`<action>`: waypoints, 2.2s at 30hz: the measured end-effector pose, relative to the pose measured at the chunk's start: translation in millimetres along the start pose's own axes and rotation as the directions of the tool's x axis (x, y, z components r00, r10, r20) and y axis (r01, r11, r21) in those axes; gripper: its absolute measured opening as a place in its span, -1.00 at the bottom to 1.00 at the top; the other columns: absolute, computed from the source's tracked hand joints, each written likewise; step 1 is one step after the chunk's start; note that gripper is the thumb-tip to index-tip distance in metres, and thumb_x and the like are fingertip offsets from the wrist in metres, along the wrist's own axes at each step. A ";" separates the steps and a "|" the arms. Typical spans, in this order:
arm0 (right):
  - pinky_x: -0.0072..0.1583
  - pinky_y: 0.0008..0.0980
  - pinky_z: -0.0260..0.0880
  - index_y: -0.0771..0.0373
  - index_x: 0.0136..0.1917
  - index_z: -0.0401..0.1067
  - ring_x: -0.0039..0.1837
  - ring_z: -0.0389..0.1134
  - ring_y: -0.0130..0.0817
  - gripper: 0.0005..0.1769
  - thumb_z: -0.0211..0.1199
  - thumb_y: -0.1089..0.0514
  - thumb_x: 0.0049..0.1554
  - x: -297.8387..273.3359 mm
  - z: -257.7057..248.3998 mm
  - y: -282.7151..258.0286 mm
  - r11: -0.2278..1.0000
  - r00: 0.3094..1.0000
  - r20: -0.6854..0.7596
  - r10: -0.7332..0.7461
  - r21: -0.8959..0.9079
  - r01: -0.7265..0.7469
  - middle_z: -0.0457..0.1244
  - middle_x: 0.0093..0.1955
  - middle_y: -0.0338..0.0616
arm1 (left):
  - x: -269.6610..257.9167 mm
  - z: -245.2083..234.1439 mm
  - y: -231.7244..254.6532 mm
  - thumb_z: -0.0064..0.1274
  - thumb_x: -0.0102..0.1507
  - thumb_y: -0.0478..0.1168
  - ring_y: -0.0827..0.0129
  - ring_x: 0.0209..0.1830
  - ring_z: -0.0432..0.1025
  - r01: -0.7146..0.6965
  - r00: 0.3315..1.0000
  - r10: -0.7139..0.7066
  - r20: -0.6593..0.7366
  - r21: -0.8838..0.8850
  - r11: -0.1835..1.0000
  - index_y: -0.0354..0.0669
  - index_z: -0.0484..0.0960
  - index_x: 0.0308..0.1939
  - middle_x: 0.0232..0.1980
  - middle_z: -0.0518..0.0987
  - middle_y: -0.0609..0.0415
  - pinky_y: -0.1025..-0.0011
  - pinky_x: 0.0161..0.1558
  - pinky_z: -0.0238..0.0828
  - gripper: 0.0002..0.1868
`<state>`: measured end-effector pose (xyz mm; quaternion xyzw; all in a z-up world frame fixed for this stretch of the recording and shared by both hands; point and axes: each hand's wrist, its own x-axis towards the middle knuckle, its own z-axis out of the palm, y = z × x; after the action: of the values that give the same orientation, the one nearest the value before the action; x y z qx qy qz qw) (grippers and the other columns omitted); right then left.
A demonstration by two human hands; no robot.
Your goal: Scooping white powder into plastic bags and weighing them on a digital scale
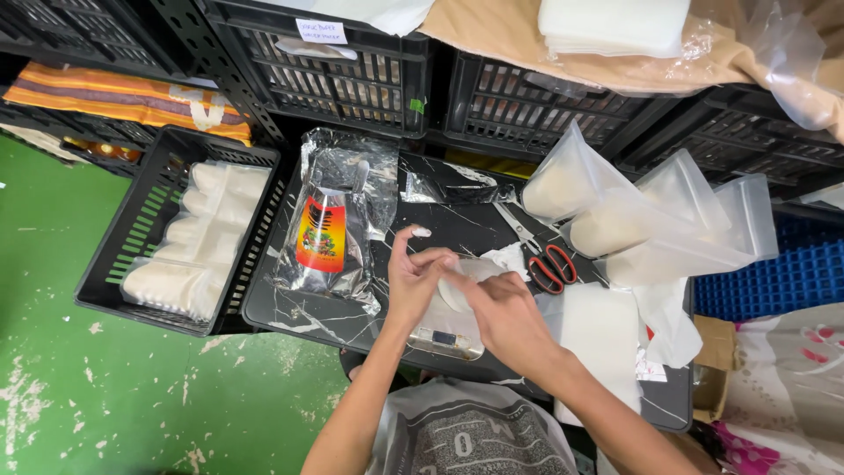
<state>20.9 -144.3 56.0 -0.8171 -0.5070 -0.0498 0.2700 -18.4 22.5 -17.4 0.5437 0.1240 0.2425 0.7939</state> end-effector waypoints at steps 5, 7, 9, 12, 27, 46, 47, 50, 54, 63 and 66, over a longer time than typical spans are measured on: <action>0.09 -0.27 0.39 0.07 0.38 0.40 -0.21 0.45 -0.16 -0.49 -0.01 0.36 0.20 -5.7 -15.4 4.6 0.993 0.991 0.079 -0.105 0.061 0.100 0.33 -0.40 -0.11 | 8.4 -11.0 -0.2 0.20 0.24 -0.44 0.56 -0.25 0.53 0.040 0.998 -0.040 -0.038 -0.012 0.999 -0.06 0.25 0.18 -0.27 0.73 -0.01 0.64 -0.09 0.49 -0.45; 0.10 -0.22 0.39 0.11 0.37 0.40 -0.21 0.46 -0.12 -0.51 0.02 0.34 0.21 -5.8 -26.3 8.0 0.988 0.985 0.116 -0.127 0.102 0.116 0.36 -0.39 -0.05 | 8.8 -11.5 0.0 0.21 0.24 -0.43 0.57 -0.26 0.53 0.055 0.998 -0.056 -0.039 -0.012 0.998 -0.05 0.26 0.16 -0.27 0.74 -0.01 0.65 -0.11 0.50 -0.47; 0.12 -0.14 0.42 0.07 0.36 0.46 -0.19 0.49 -0.09 -0.50 0.19 0.28 0.15 0.4 -46.0 5.8 0.970 0.998 0.059 -0.023 0.244 0.008 0.42 -0.36 0.03 | 9.5 -13.1 -3.5 0.24 0.24 -0.41 0.55 -0.24 0.57 0.061 0.998 -0.061 0.003 -0.010 0.998 -0.04 0.26 0.18 -0.24 0.74 -0.05 0.65 -0.09 0.52 -0.44; 0.14 -0.19 0.43 0.07 0.11 0.59 0.05 0.50 -0.11 -0.69 0.37 0.28 0.08 -19.1 -52.1 29.7 0.944 0.949 -0.210 0.237 0.281 -0.173 0.48 -0.03 -0.22 | 8.4 -16.9 -6.2 0.23 0.24 -0.41 0.50 -0.18 0.58 0.057 0.998 -0.056 0.035 -0.027 0.998 -0.07 0.24 0.23 -0.21 0.73 -0.09 0.60 -0.01 0.54 -0.41; 0.46 0.15 0.14 0.11 0.40 0.45 0.50 0.19 0.21 -0.16 0.61 0.15 -0.16 -88.0 1.0 42.7 0.784 0.904 0.011 0.428 0.492 -0.377 0.23 0.47 0.15 | 10.2 -40.3 -8.6 0.27 0.15 -0.51 0.29 -0.01 0.53 0.088 0.936 -0.072 0.345 -0.029 0.996 -0.31 0.41 0.31 -0.15 0.72 -0.24 0.49 0.10 0.52 -0.35; -0.02 -0.30 0.41 0.36 -0.14 0.57 -0.16 0.41 -0.38 -0.90 0.29 0.33 0.23 -35.1 29.2 37.2 0.781 0.719 -0.446 0.533 0.586 -0.215 0.44 -0.17 -0.03 | 4.7 -25.3 11.1 0.24 0.27 -0.34 0.46 -0.19 0.47 -0.131 0.988 0.109 0.109 0.219 0.967 -0.19 0.21 0.22 -0.38 0.62 0.07 0.43 0.19 0.42 -0.43; -0.05 -0.35 0.37 0.32 -0.14 0.59 -0.18 0.35 -0.46 -0.90 0.29 0.31 0.23 -31.3 22.0 31.9 0.795 0.742 -0.434 0.511 0.568 -0.215 0.45 -0.15 -0.08 | 3.2 -24.8 32.0 0.25 0.26 -0.30 0.31 -0.16 0.53 -0.153 0.978 0.096 0.185 0.325 0.933 -0.22 0.23 0.24 -0.33 0.67 -0.01 0.28 0.15 0.45 -0.41; -0.07 -0.37 0.39 0.24 -0.18 0.61 -0.16 0.40 -0.34 -0.90 0.32 0.30 0.18 -24.6 8.4 17.6 0.855 0.797 -0.432 0.422 0.483 -0.191 0.47 -0.15 -0.15 | -0.9 -8.4 90.1 0.26 0.23 -0.26 0.05 -0.07 0.61 -0.194 0.935 -0.022 0.355 0.562 0.804 -0.21 0.30 0.27 -0.22 0.73 -0.08 0.06 0.07 0.49 -0.40; -0.01 -0.30 0.51 0.20 -0.23 0.60 -0.11 0.49 -0.10 -0.85 0.30 0.28 0.17 -15.9 3.8 -3.3 0.922 0.844 -0.488 0.224 0.387 -0.021 0.45 -0.24 -0.17 | -12.7 19.3 101.8 0.15 0.25 -0.32 0.00 -0.10 0.64 -0.424 0.782 -0.145 0.607 0.687 0.590 -0.12 0.35 0.33 -0.18 0.75 -0.08 0.09 -0.04 0.55 -0.43; -0.07 -0.25 0.44 0.16 -0.30 0.47 -0.21 0.35 -0.08 -0.76 0.19 0.31 0.22 -37.9 -8.2 -2.0 0.975 0.926 -0.370 0.074 0.222 0.010 0.28 -0.36 -0.20 | -24.1 47.5 121.8 -0.11 0.26 -0.54 0.11 -0.40 0.55 -0.732 0.566 -0.017 0.824 0.512 0.449 -0.19 0.42 0.34 -0.55 0.56 -0.02 0.31 -0.19 0.55 -0.45; 0.05 -0.26 0.18 0.27 -0.09 0.44 0.03 0.30 -0.09 -0.76 -0.05 0.36 0.29 -52.1 -31.4 -1.1 0.984 0.978 -0.208 0.021 0.179 0.017 0.31 -0.07 -0.05 | -32.2 49.8 102.8 -0.01 0.20 -0.52 -0.04 -0.17 0.56 -0.710 0.561 0.035 0.827 0.460 0.533 -0.25 0.38 0.25 -0.03 0.65 -0.18 0.17 -0.11 0.46 -0.48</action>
<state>1.0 -201.1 64.7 -0.7799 -0.4774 -0.0892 0.3948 -48.6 -4.3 94.2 0.8832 -0.2516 0.1078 0.3808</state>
